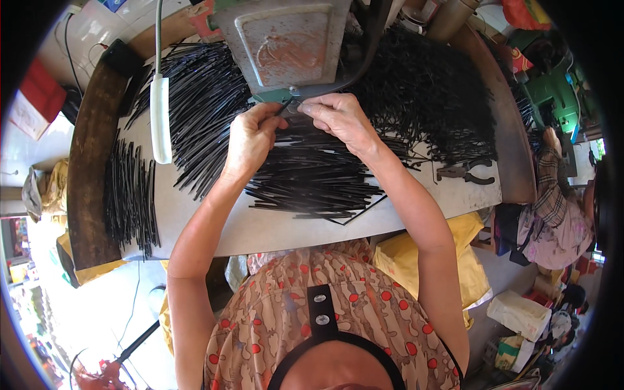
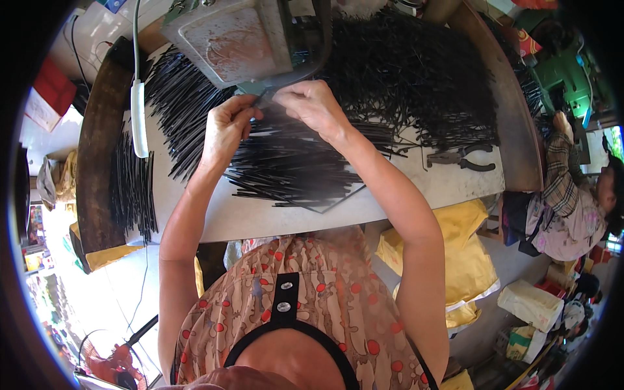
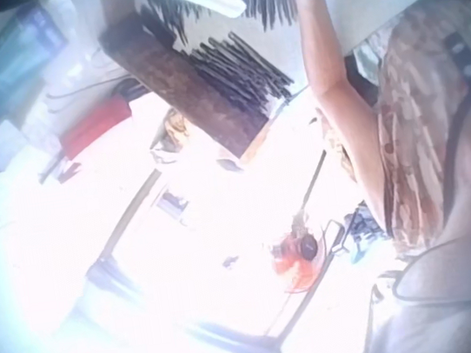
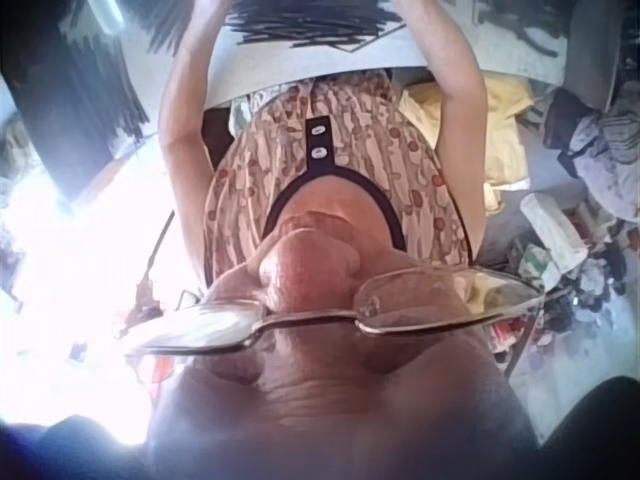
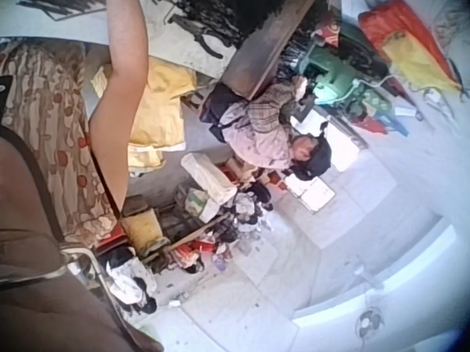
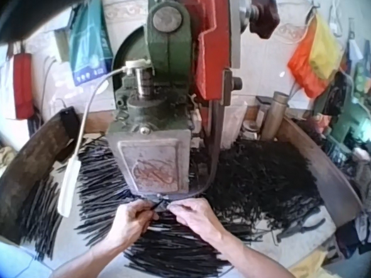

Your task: The person repeatedly picks up thin rods from a table, feeds them into a tabletop machine by hand to process them, and sorts the rods across the workspace.

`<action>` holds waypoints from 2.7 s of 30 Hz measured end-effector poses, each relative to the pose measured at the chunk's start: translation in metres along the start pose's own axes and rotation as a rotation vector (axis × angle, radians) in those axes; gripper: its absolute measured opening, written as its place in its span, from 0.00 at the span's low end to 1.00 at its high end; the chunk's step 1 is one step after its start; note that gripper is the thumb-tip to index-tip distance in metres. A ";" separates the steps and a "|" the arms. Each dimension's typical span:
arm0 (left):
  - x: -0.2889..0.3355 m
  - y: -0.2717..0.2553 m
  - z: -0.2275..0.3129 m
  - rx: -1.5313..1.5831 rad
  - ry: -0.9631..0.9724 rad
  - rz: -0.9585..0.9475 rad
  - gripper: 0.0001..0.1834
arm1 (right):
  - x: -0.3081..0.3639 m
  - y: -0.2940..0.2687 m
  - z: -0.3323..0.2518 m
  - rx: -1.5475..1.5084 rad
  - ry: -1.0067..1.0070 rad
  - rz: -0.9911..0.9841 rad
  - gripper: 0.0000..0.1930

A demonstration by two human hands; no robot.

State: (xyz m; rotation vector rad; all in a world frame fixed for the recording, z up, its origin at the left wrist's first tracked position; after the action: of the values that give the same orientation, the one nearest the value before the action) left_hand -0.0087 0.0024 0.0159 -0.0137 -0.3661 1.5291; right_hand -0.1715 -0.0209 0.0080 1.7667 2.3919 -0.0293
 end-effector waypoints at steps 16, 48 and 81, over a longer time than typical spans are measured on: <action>0.020 0.014 0.006 -0.405 0.325 0.178 0.09 | -0.001 0.007 -0.002 0.046 0.083 -0.032 0.11; 0.006 -0.009 0.000 -0.687 0.517 0.269 0.10 | 0.004 0.002 0.011 -0.610 0.052 0.453 0.06; 0.006 -0.039 -0.003 -0.745 0.599 0.210 0.05 | 0.012 -0.010 0.007 -0.572 0.059 0.474 0.05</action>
State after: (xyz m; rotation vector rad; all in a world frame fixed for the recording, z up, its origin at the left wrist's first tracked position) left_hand 0.0304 0.0066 0.0232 -1.0961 -0.4356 1.4327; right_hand -0.1837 -0.0133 -0.0020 1.9717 1.6974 0.6934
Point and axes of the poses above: each hand's wrist, its own x-axis away from the middle knuckle, its own y-axis out of the palm, z = x × y, the point moved 2 cm from there along -x, towards the middle knuckle, and after that the axes turned 13 degrees about -y, right-handed, at the moved point
